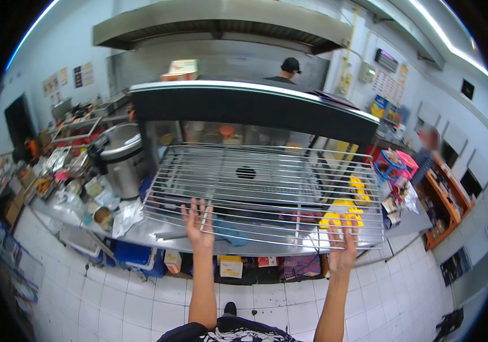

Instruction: The person assembles a glass display case by installing metal side supports and a wire shelf. They wipe the interior with a cloth, retrieve a wire rack from a cart, and place it inside the case. A coworker is visible nearby.

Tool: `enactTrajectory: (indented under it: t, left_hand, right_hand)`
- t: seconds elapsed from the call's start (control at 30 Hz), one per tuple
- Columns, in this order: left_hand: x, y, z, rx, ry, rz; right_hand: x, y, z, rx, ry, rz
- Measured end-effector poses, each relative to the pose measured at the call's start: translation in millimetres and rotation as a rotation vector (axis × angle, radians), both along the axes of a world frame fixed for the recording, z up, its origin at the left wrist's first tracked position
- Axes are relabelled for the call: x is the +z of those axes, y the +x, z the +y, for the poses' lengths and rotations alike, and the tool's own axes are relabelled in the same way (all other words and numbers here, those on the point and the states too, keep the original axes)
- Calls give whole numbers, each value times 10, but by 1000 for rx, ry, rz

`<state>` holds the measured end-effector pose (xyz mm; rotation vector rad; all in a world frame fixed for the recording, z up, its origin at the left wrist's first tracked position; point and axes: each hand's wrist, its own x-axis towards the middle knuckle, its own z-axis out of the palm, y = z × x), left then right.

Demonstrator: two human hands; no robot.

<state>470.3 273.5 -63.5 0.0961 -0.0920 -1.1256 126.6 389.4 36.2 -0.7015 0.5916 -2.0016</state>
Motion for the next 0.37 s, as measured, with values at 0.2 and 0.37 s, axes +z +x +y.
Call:
enactTrajectory:
  t: [0.2,0.37]
  left_hand:
    - [-29,102,-355,7,15,-52]
    - [-149,49,-561,41,3,-80]
  right_hand:
    - [-147,11,-498,23,15,-47]
    - [-101,-81,-763,69,5,21]
